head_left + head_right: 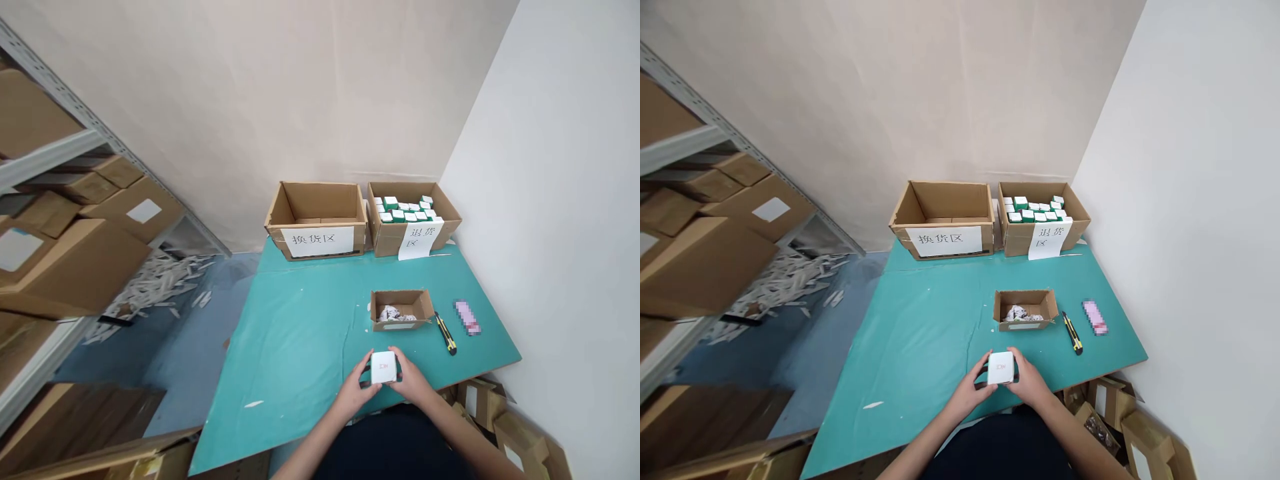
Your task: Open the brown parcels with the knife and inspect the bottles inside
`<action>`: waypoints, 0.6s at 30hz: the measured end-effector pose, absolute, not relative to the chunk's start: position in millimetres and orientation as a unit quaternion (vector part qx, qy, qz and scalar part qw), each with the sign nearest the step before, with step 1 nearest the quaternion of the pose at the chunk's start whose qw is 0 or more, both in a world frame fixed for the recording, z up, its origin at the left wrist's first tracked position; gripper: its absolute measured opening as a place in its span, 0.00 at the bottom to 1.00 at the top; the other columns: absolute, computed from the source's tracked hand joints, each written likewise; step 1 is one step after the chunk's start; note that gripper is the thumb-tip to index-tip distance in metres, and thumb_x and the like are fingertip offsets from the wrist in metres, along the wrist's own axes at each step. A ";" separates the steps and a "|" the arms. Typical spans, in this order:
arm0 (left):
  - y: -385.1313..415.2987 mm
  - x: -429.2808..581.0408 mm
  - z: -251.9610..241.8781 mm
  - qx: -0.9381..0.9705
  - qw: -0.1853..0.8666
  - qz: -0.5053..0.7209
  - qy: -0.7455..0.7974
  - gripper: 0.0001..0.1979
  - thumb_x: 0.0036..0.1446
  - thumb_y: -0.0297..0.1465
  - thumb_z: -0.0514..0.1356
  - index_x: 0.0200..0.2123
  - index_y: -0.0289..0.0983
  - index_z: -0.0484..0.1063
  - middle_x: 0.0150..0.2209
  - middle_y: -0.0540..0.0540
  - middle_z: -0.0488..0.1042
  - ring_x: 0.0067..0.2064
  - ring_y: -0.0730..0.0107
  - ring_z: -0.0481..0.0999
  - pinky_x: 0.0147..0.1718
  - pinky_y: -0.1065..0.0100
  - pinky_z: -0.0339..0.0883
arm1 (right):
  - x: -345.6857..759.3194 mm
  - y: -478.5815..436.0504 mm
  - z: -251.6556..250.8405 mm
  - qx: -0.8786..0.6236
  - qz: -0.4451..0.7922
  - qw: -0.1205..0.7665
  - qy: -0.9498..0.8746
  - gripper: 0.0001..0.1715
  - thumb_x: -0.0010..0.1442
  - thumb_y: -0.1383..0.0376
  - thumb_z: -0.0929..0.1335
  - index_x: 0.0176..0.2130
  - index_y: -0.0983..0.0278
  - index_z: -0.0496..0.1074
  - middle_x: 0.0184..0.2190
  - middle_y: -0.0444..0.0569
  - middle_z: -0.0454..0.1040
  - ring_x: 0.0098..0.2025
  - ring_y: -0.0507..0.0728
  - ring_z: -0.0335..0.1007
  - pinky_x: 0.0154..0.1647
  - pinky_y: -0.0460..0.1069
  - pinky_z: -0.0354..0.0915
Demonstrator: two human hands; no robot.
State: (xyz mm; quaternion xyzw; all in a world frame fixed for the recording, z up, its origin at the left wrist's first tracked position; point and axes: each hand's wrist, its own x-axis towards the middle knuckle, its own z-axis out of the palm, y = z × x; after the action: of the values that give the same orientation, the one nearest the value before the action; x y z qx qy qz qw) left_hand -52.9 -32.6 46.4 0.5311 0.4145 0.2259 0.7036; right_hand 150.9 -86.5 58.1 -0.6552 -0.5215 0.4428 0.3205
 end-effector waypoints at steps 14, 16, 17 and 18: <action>-10.6 -54.1 179.0 0.626 0.606 0.293 0.394 0.38 0.55 0.41 0.66 0.68 0.54 0.61 0.70 0.50 0.60 0.72 0.49 0.56 0.62 0.52 0.67 | 164.6 -62.6 193.0 -0.610 0.354 0.349 -0.617 0.52 0.53 0.71 0.70 0.70 0.47 0.55 0.69 0.48 0.62 0.67 0.68 0.64 0.59 0.62 0.72; 6.0 -42.5 193.9 0.645 0.582 0.313 0.385 0.38 0.57 0.43 0.65 0.69 0.54 0.59 0.71 0.50 0.59 0.72 0.49 0.56 0.64 0.50 0.64 | 178.0 -44.0 212.0 -0.604 0.313 0.345 -0.647 0.52 0.53 0.72 0.69 0.71 0.48 0.54 0.70 0.47 0.60 0.69 0.68 0.60 0.62 0.63 0.69; 17.0 -34.8 200.1 0.655 0.570 0.321 0.378 0.38 0.58 0.43 0.64 0.70 0.53 0.58 0.71 0.50 0.58 0.72 0.49 0.56 0.65 0.50 0.63 | 185.8 -32.5 220.0 -0.601 0.294 0.344 -0.659 0.52 0.53 0.73 0.69 0.71 0.49 0.54 0.70 0.47 0.59 0.70 0.68 0.59 0.64 0.63 0.67; 29.6 -25.9 205.6 0.665 0.559 0.327 0.371 0.38 0.59 0.44 0.63 0.70 0.52 0.57 0.72 0.50 0.58 0.72 0.49 0.56 0.66 0.50 0.61 | 194.3 -19.6 226.8 -0.598 0.278 0.345 -0.668 0.53 0.52 0.74 0.68 0.71 0.49 0.54 0.71 0.47 0.59 0.70 0.67 0.58 0.65 0.64 0.65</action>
State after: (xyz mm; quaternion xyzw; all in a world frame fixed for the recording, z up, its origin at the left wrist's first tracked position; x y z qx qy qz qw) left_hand -25.9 29.6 205.6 0.6654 0.3714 0.3273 0.5587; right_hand 194.3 -19.6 226.8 -0.5978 -0.6680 0.2777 0.3454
